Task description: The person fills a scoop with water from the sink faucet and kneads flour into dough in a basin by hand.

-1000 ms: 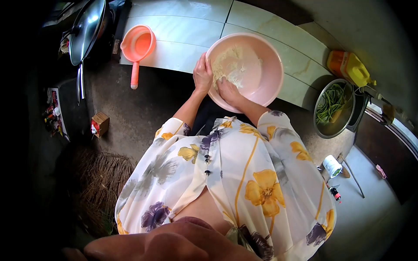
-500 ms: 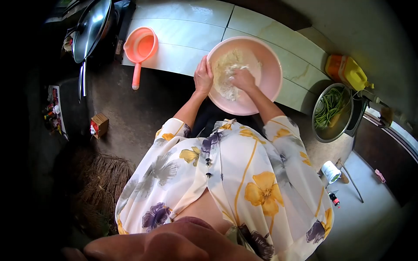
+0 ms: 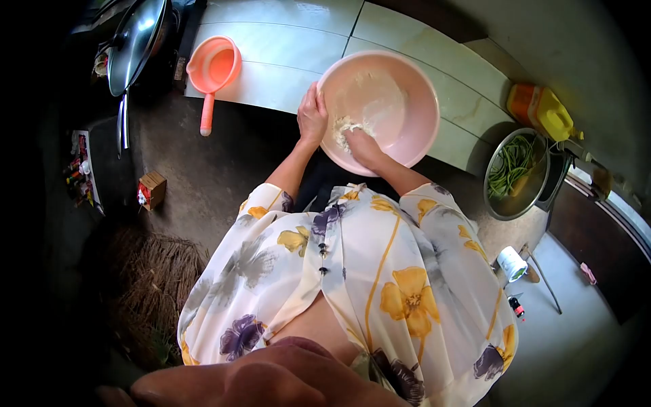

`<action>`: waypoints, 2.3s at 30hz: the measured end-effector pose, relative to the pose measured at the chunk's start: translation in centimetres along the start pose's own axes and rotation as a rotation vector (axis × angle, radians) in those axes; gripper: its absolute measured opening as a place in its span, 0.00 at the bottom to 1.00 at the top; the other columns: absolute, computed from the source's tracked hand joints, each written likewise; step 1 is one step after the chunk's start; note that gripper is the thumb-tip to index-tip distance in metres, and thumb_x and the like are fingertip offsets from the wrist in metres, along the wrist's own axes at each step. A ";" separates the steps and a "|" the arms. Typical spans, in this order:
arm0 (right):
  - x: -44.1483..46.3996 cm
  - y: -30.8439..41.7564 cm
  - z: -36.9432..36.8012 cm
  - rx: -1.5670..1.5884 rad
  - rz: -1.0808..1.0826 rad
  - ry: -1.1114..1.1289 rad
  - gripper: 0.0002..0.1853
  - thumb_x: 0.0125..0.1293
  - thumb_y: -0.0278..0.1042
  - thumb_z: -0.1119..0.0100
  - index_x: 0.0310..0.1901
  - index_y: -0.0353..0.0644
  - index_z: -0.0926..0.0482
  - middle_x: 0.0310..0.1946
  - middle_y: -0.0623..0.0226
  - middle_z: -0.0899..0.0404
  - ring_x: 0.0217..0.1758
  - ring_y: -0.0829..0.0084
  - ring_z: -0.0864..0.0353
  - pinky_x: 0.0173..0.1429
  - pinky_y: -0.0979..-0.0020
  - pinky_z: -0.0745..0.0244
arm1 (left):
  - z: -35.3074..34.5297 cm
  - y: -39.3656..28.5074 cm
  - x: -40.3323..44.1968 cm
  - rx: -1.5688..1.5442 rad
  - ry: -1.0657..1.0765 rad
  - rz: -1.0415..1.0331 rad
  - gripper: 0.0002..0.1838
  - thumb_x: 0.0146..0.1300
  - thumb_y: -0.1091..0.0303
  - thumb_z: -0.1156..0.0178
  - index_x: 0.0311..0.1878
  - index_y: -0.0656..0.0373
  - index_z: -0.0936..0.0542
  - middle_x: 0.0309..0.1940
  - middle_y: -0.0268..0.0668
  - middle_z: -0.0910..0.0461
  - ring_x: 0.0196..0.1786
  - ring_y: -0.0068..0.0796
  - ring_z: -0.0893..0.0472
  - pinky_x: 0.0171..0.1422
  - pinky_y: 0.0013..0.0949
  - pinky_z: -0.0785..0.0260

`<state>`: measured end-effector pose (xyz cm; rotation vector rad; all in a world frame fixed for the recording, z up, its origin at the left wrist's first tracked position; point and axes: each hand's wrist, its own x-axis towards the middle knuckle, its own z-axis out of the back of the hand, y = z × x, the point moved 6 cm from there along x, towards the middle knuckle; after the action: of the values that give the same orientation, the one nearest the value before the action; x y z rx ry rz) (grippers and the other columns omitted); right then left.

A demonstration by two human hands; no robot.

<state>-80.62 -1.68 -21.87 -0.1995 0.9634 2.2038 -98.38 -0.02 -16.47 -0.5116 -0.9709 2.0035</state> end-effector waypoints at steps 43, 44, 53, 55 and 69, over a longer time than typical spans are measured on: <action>1.1 -1.2 -0.6 0.155 -0.051 0.043 0.14 0.62 0.27 0.45 0.48 0.31 0.25 0.35 0.33 0.18 0.43 0.35 0.17 0.47 0.44 0.23 | -0.1 -1.0 1.1 0.015 0.097 0.054 0.18 0.76 0.66 0.47 0.65 0.57 0.25 0.47 0.54 0.18 0.48 0.59 0.17 0.51 0.53 0.24; 0.2 -0.4 0.0 0.134 -0.041 0.020 0.13 0.62 0.28 0.44 0.47 0.32 0.24 0.33 0.34 0.18 0.41 0.36 0.16 0.46 0.43 0.23 | 0.0 -1.0 0.9 0.020 0.077 0.040 0.18 0.76 0.66 0.47 0.65 0.57 0.25 0.47 0.54 0.18 0.48 0.59 0.17 0.51 0.53 0.24; 8.9 -2.2 0.9 0.140 -0.228 -0.035 0.15 0.67 0.37 0.44 0.45 0.33 0.20 0.38 0.36 0.17 0.45 0.39 0.16 0.51 0.48 0.22 | -0.5 -1.1 1.8 0.060 0.061 0.004 0.18 0.76 0.66 0.47 0.66 0.58 0.26 0.46 0.54 0.17 0.48 0.59 0.17 0.50 0.52 0.24; 8.6 -4.5 1.1 0.282 -0.261 -0.045 0.18 0.67 0.40 0.43 0.47 0.33 0.19 0.41 0.37 0.16 0.48 0.40 0.16 0.56 0.48 0.22 | -0.7 -0.6 1.7 0.045 0.057 -0.016 0.18 0.76 0.66 0.47 0.66 0.57 0.26 0.47 0.54 0.17 0.48 0.59 0.17 0.50 0.52 0.24; -0.9 -2.7 2.1 -0.042 -0.033 0.285 0.12 0.64 0.34 0.44 0.44 0.35 0.20 0.39 0.38 0.17 0.46 0.41 0.16 0.52 0.47 0.22 | -0.4 -1.2 1.7 0.068 0.103 0.041 0.19 0.76 0.64 0.47 0.66 0.59 0.25 0.48 0.54 0.17 0.49 0.59 0.17 0.51 0.53 0.24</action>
<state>-77.85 0.51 -21.61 -0.5578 1.0570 2.2041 -98.51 1.98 -15.78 -0.5957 -0.8327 2.0184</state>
